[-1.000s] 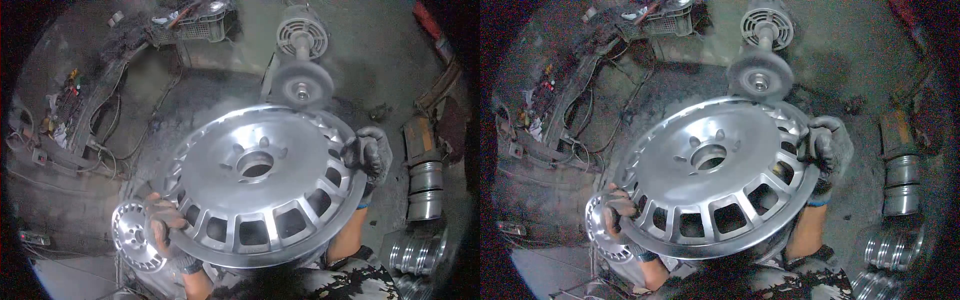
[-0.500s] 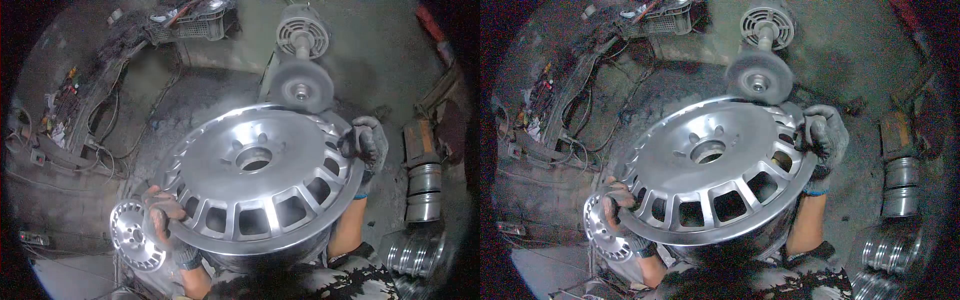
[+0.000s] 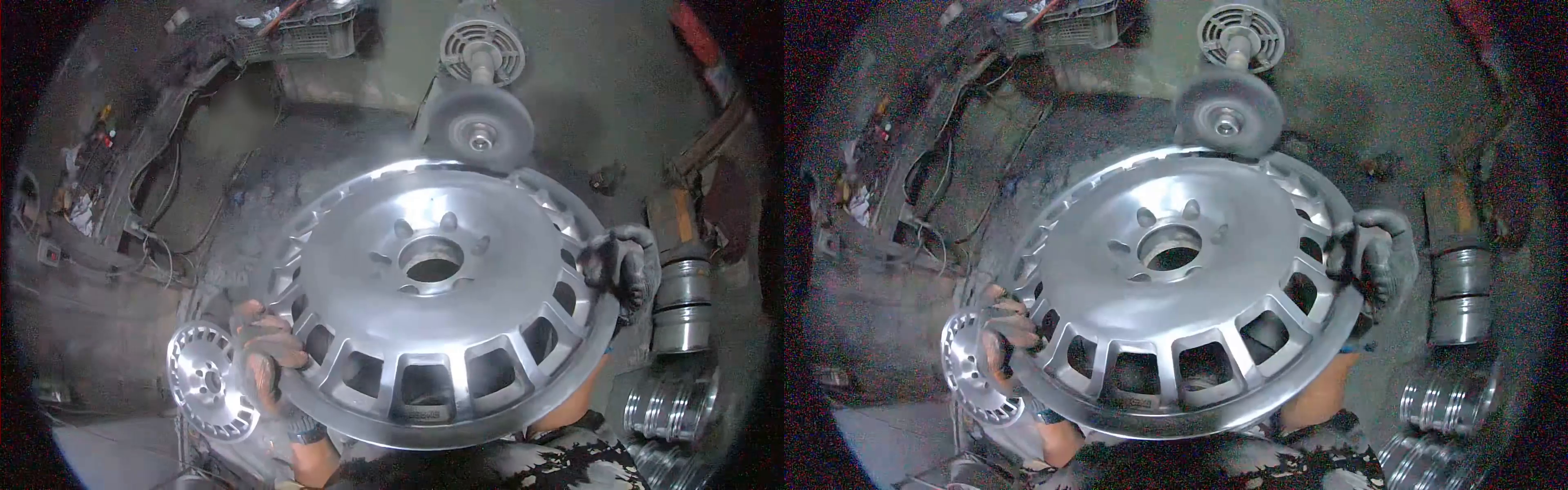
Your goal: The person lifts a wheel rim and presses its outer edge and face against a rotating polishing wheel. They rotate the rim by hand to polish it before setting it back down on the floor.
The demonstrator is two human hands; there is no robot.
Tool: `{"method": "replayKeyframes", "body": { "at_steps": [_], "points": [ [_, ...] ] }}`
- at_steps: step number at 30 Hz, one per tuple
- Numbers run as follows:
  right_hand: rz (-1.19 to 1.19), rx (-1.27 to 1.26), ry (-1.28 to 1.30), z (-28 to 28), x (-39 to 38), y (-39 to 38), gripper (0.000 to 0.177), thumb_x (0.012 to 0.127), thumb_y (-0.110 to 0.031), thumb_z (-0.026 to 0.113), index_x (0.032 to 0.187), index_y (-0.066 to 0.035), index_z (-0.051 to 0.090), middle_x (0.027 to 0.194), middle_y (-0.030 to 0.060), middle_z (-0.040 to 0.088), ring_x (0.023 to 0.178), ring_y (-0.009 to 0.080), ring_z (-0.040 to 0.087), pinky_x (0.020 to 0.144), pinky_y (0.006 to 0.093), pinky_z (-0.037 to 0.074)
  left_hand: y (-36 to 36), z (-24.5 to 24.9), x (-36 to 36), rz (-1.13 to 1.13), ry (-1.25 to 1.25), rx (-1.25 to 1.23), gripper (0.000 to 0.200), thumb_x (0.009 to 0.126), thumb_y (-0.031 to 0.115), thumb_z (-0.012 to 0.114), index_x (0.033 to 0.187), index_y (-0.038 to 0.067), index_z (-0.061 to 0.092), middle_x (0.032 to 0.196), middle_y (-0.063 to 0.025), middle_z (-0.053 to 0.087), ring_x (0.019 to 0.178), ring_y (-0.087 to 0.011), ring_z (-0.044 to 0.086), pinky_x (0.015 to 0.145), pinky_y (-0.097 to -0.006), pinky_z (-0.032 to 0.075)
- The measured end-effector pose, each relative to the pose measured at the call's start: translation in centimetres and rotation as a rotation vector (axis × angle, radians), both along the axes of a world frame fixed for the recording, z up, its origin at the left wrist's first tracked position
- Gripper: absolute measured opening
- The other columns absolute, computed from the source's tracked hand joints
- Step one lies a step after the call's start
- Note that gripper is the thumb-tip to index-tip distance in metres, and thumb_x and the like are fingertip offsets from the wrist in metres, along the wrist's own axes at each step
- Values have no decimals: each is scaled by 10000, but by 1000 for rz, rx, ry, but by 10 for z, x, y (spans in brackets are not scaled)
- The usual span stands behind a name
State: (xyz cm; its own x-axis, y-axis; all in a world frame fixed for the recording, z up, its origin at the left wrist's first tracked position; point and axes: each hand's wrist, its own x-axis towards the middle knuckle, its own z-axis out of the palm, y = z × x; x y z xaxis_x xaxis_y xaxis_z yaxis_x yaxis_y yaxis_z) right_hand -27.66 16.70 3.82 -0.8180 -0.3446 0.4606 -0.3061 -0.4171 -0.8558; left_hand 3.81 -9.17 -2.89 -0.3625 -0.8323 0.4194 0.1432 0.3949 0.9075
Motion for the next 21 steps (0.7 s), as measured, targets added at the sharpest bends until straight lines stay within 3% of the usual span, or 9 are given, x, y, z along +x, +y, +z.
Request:
{"method": "replayKeyframes", "body": {
  "at_steps": [2,4,6,8,11,18,21],
  "points": [
    [-10,10,12,1,2,-1,499,946,-343,733,1191,54,558,946,182,703,684,151,632,621,249,515,-6,-9,8,-84,23,-140,324,963,365,507,1029,76,637,1000,8,668,1072,-166,602,1006,-414,381],
    [-46,37,15,2,4,-9,537,930,-391,729,1191,48,563,923,168,697,675,155,628,609,257,507,-7,-23,17,-105,75,-84,347,982,370,538,1173,90,614,1076,34,668,1089,-140,612,969,-398,396],
    [-36,71,52,0,-3,-14,558,920,-413,725,1188,49,566,910,162,695,660,157,622,601,268,508,-3,-26,19,-66,172,164,360,994,375,547,1227,103,581,1102,42,660,1095,-134,607,945,-385,408],
    [-34,58,43,-8,-9,-21,574,910,-433,722,1182,49,569,883,152,692,640,156,608,587,270,498,-1,-26,22,-64,191,188,372,996,374,554,1250,104,564,1120,39,653,1090,-134,602,945,-381,417],
    [-43,60,14,-11,-14,-28,584,909,-447,716,1177,51,571,849,141,689,621,155,600,576,268,488,1,-10,16,-60,111,-16,358,977,384,555,1171,84,575,1080,9,649,1055,-153,595,984,-394,422],
    [-68,121,28,-15,-22,-19,557,919,-433,737,1146,53,588,841,122,688,629,133,610,568,237,472,10,19,-5,179,-51,-82,459,913,440,499,691,61,631,724,-85,636,921,-255,600,1037,-446,431],
    [-16,1,33,-5,-8,-39,533,925,-394,749,1153,62,594,873,117,689,628,123,598,565,235,468,11,18,-2,198,-33,-123,409,910,380,494,726,50,649,757,-91,658,890,-268,624,1014,-461,454]
  ]
}}
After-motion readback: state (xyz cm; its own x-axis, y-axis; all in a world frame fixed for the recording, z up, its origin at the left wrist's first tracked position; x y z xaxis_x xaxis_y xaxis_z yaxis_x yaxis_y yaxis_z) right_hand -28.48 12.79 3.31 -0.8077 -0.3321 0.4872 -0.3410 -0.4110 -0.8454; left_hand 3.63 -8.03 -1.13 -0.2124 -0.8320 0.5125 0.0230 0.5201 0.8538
